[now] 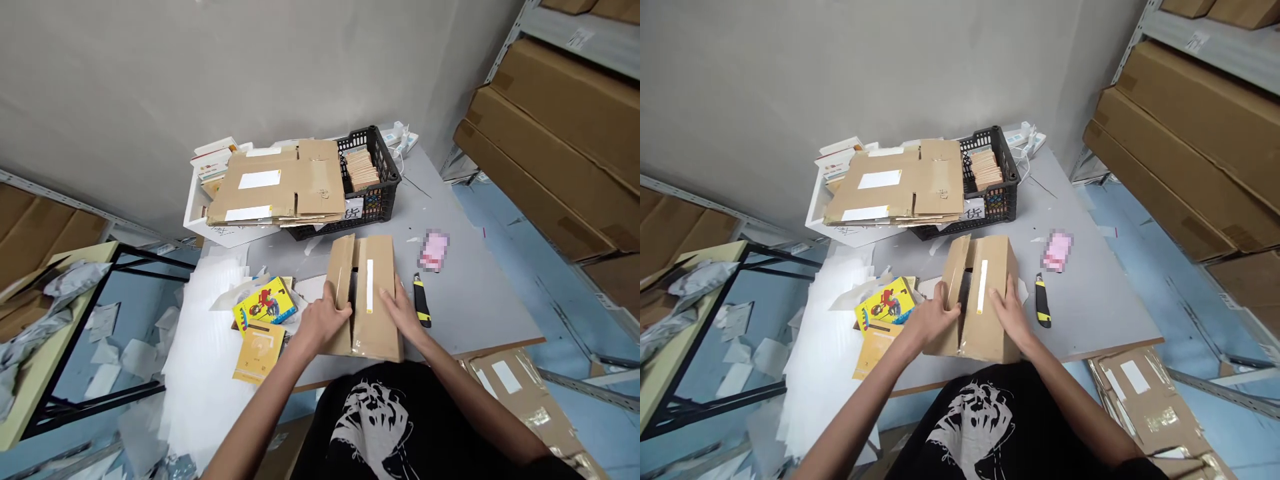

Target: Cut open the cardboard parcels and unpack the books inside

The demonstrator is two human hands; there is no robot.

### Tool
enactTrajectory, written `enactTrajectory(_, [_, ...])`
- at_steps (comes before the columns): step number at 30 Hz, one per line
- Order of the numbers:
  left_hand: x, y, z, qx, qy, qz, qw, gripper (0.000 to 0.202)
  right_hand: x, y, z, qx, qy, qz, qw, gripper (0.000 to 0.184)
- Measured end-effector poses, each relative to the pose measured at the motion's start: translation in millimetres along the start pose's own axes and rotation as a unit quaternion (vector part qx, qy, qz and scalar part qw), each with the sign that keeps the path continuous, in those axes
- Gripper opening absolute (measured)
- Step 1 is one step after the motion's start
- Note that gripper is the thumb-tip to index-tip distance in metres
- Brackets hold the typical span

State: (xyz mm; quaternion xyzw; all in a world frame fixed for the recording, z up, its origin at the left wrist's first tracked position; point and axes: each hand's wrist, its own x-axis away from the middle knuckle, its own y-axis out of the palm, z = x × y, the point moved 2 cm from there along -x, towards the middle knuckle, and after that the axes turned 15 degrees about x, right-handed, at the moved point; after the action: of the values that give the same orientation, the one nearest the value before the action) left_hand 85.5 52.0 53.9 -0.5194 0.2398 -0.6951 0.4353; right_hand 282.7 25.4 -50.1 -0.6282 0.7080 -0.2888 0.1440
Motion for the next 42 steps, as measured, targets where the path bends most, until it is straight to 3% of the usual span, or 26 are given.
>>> enactTrajectory(3, [11.4, 20.2, 10.1, 0.023, -0.014, 0.004, 1.000, 0.069, -6.1, -8.2, -19.0, 0.010, -0.028, -0.024, 0.999, 0.069])
enactTrajectory(7, [10.4, 48.6, 17.2, -0.016, -0.047, 0.000, 0.999, 0.080, -45.6, -29.4, -36.5, 0.078, -0.118, -0.109, 0.984, 0.060])
enactTrajectory(12, [-11.1, 57.5, 35.6, -0.136, 0.000, 0.028, 0.990, 0.088, -75.4, -50.1, -14.2, 0.068, -0.115, -0.151, 0.980, 0.054])
enactTrajectory(14, [-19.5, 56.5, 48.7, -0.185, 0.040, 0.020, 0.982, 0.085, -71.9, -56.7, 12.0, 0.028, -0.079, -0.120, 0.989, 0.051])
enactTrajectory(17, [-31.7, 51.1, 65.3, -0.249, 0.148, 0.012, 0.957, 0.076, -43.2, -62.0, 64.1, 0.048, 0.031, 0.048, 0.997, 0.047])
enactTrajectory(19, [-41.8, 45.1, 69.5, -0.276, 0.285, -0.015, 0.918, 0.070, -11.8, -56.8, 95.6, 0.126, 0.122, 0.171, 0.969, 0.044])
enactTrajectory(20, [-47.7, 41.9, 68.6, -0.283, 0.363, -0.046, 0.887, 0.069, 3.5, -50.2, 107.4, 0.168, 0.157, 0.198, 0.953, 0.043])
enactTrajectory(22, [-60.7, 36.5, 61.1, -0.293, 0.498, -0.131, 0.806, 0.069, 25.9, -32.0, 122.3, 0.237, 0.194, 0.186, 0.934, 0.044])
enactTrajectory(24, [-74.8, 33.5, 50.1, -0.300, 0.578, -0.207, 0.730, 0.075, 33.0, -14.6, 128.3, 0.286, 0.211, 0.149, 0.923, 0.047])
enactTrajectory(26, [-87.7, 34.3, 40.9, -0.306, 0.616, -0.249, 0.682, 0.083, 26.0, -4.2, 130.8, 0.319, 0.227, 0.124, 0.912, 0.050])
enactTrajectory(28, [-97.1, 37.9, 35.3, -0.312, 0.629, -0.264, 0.661, 0.089, 10.3, -0.1, 133.5, 0.333, 0.240, 0.089, 0.908, 0.052])
enactTrajectory(32, [-103.9, 42.4, 31.2, -0.320, 0.644, -0.262, 0.643, 0.094, -22.6, 2.4, 137.4, 0.318, 0.234, -0.013, 0.919, 0.048])
enactTrajectory(37, [-103.1, 37.5, 31.3, -0.329, 0.646, -0.288, 0.626, 0.085, -31.5, -6.3, 136.6, 0.283, 0.263, -0.015, 0.922, 0.033])
enactTrajectory(40, [-104.3, 41.1, 35.3, -0.314, 0.627, -0.288, 0.653, 0.081, -1.2, -25.3, 131.6, 0.187, 0.325, 0.053, 0.926, 0.032])
enactTrajectory(42, [-107.1, 46.7, 42.4, -0.281, 0.607, -0.232, 0.707, 0.079, 33.4, -39.5, 119.7, -0.008, 0.351, 0.137, 0.926, 0.036])
